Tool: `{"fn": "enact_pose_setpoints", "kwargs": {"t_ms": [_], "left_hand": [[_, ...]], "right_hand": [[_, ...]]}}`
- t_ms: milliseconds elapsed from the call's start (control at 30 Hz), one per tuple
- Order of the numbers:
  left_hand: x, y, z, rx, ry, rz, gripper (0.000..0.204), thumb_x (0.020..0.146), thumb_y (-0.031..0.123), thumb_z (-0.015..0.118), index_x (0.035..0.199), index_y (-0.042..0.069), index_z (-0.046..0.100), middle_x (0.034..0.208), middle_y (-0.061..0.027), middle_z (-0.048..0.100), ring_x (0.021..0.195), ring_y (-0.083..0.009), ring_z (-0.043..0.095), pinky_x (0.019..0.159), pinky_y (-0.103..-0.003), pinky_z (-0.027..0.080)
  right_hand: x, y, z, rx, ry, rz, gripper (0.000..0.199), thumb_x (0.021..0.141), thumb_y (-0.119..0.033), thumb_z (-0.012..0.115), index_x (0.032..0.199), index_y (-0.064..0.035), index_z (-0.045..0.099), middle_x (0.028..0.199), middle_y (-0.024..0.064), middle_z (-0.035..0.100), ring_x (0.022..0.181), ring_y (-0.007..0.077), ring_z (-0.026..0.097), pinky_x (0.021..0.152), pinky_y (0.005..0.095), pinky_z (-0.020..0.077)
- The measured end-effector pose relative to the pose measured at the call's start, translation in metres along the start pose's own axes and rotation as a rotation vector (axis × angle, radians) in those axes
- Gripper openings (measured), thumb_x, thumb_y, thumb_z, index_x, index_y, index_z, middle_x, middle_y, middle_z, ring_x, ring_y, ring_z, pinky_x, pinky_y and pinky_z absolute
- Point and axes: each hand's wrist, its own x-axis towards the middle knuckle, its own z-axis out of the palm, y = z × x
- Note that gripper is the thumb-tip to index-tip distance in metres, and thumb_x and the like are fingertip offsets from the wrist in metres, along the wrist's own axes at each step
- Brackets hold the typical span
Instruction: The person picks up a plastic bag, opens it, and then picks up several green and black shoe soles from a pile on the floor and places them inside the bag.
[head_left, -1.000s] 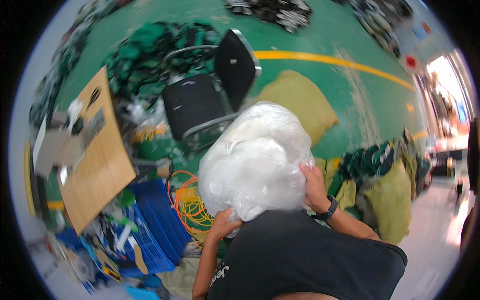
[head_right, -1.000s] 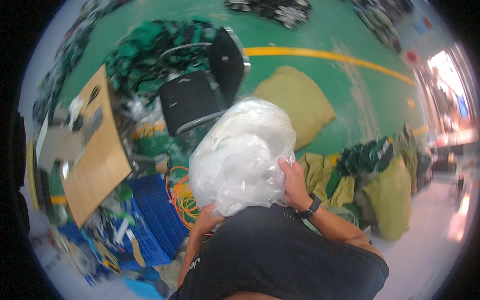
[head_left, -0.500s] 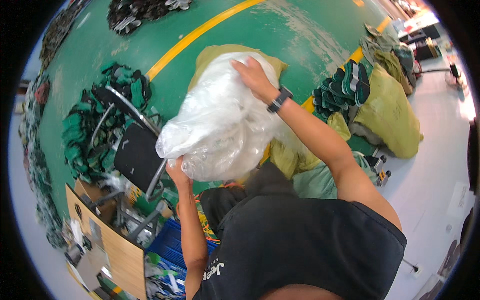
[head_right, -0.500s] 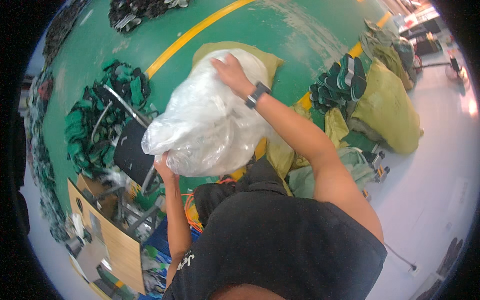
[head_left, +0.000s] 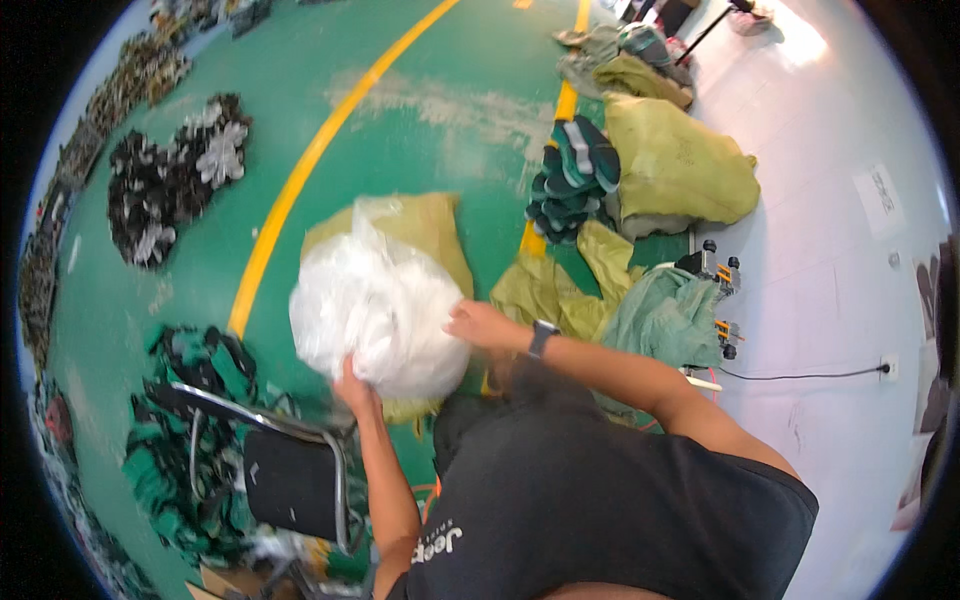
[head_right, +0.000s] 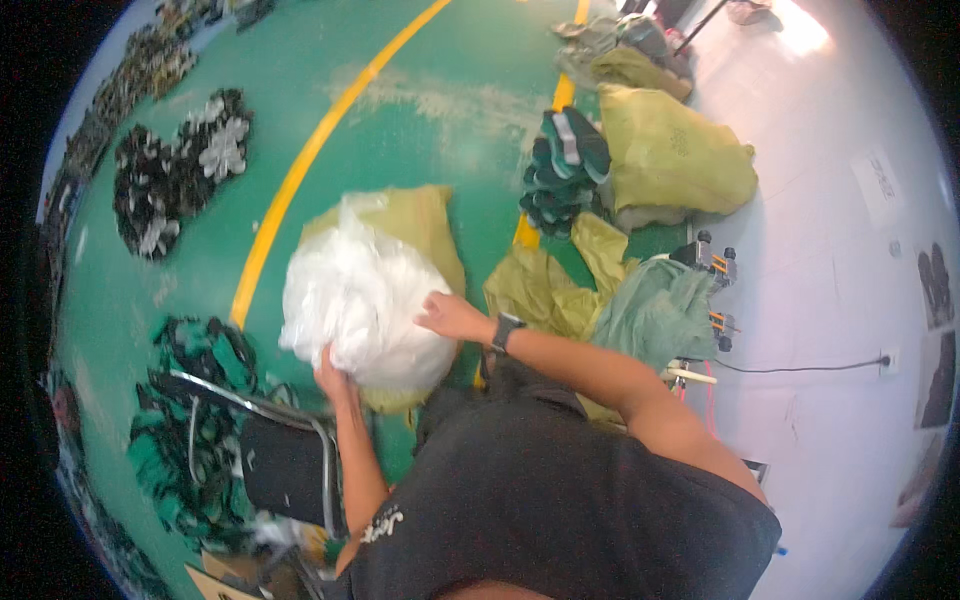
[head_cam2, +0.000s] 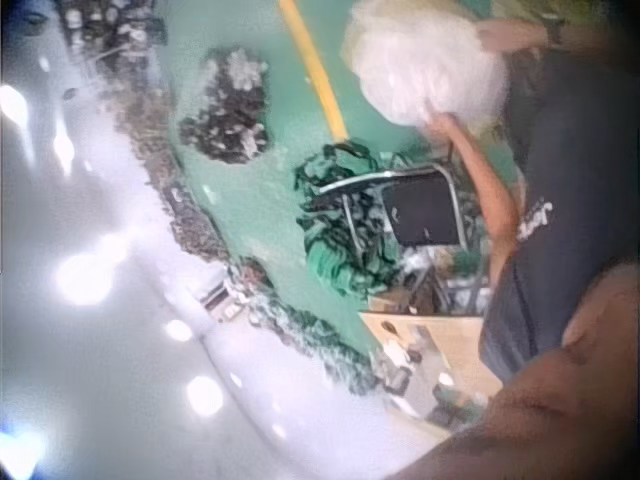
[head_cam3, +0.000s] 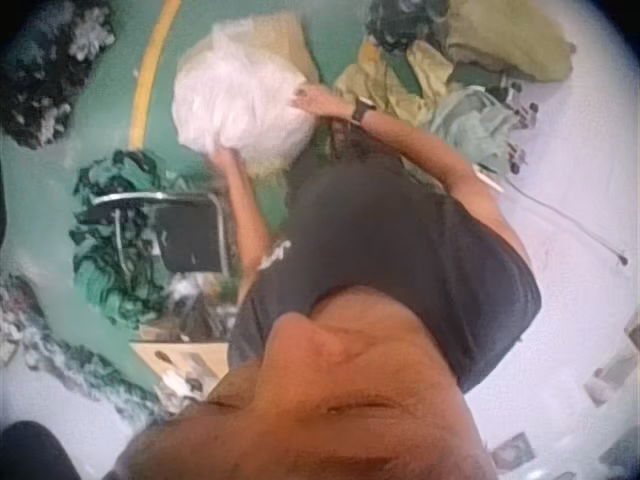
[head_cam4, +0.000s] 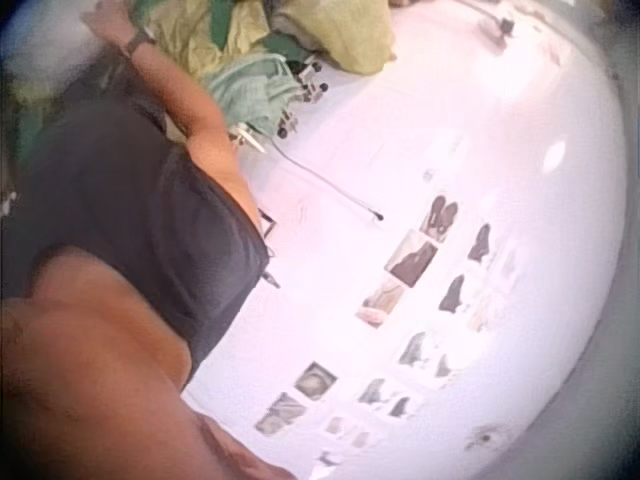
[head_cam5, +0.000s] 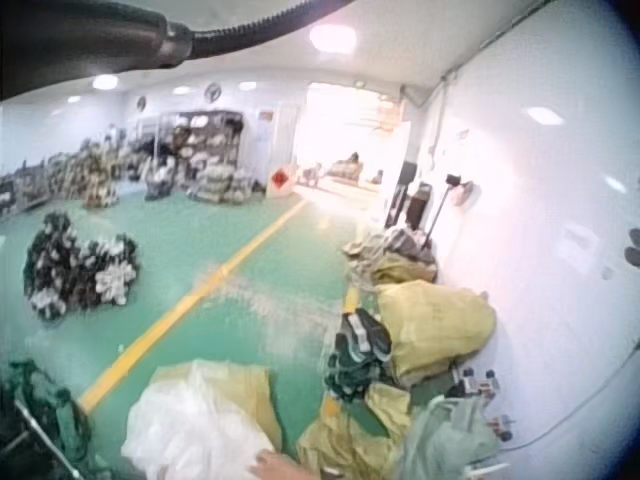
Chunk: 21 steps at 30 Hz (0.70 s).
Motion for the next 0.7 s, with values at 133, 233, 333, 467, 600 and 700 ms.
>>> {"fn": "enact_pose_setpoints", "kwargs": {"t_ms": [133, 233, 333, 467, 600, 700], "left_hand": [[-0.015, -0.044, 0.014, 0.365, -0.031, 0.102, 0.027, 0.079, 0.005, 0.059, 0.104, -0.006, 0.057, 0.099, -0.0100, 0.059, 0.083, -0.0175, 0.056, 0.075, -0.029, 0.045], [-0.021, -0.062, 0.037, 0.344, -0.020, -0.017, 0.024, 0.078, 0.004, 0.062, 0.101, -0.004, 0.059, 0.096, -0.0049, 0.059, 0.082, -0.0139, 0.053, 0.075, -0.030, 0.044], [-0.015, -0.088, 0.044, 0.502, 0.067, 0.026, 0.025, 0.077, 0.005, 0.067, 0.100, -0.003, 0.060, 0.096, -0.0055, 0.061, 0.084, -0.0135, 0.055, 0.075, -0.029, 0.045], [-0.012, -0.078, 0.029, 0.494, 0.356, 0.001, 0.035, 0.080, 0.010, 0.065, 0.110, -0.004, 0.057, 0.104, -0.0085, 0.061, 0.091, -0.0177, 0.057, 0.080, -0.031, 0.045], [-0.012, -0.070, 0.048, 0.580, 0.597, 0.061, 0.035, 0.079, 0.008, 0.065, 0.110, -0.006, 0.056, 0.105, -0.0102, 0.060, 0.091, -0.0190, 0.057, 0.080, -0.031, 0.044], [-0.005, -0.066, 0.057, 0.632, 0.683, 0.092, 0.039, 0.075, 0.004, 0.064, 0.112, -0.005, 0.054, 0.104, -0.0091, 0.059, 0.090, -0.0205, 0.057, 0.081, -0.031, 0.044]], "right_hand": [[0.045, -0.028, 0.027, 0.284, -0.027, -0.039, 0.054, 0.079, -0.044, 0.062, 0.098, 0.0058, 0.053, 0.088, 0.0257, 0.060, 0.084, 0.0366, 0.059, 0.074, 0.0386, 0.0462], [0.095, -0.028, 0.045, 0.249, -0.101, -0.027, 0.056, 0.079, -0.045, 0.060, 0.096, 0.0077, 0.053, 0.091, 0.0272, 0.059, 0.087, 0.0377, 0.059, 0.075, 0.0401, 0.0454], [0.140, -0.006, 0.037, 0.238, -0.190, -0.116, 0.049, 0.081, -0.039, 0.058, 0.094, 0.0082, 0.054, 0.088, 0.0265, 0.060, 0.085, 0.0382, 0.059, 0.075, 0.0409, 0.0455], [0.204, 0.041, -0.043, 0.408, -0.333, -0.080, 0.034, 0.086, -0.028, 0.053, 0.089, 0.0060, 0.056, 0.077, 0.0176, 0.061, 0.076, 0.0263, 0.061, 0.069, 0.0376, 0.0471], [0.249, 0.105, -0.134, 0.817, -0.548, 0.076, 0.025, 0.090, -0.023, 0.051, 0.090, 0.0021, 0.057, 0.081, 0.0049, 0.059, 0.071, 0.0121, 0.057, 0.065, 0.0304, 0.0491], [0.260, 0.121, -0.194, 0.810, -0.475, 0.149, 0.026, 0.090, -0.020, 0.050, 0.102, 0.0019, 0.056, 0.095, 0.0050, 0.060, 0.080, 0.0114, 0.057, 0.070, 0.0295, 0.0488]]}}
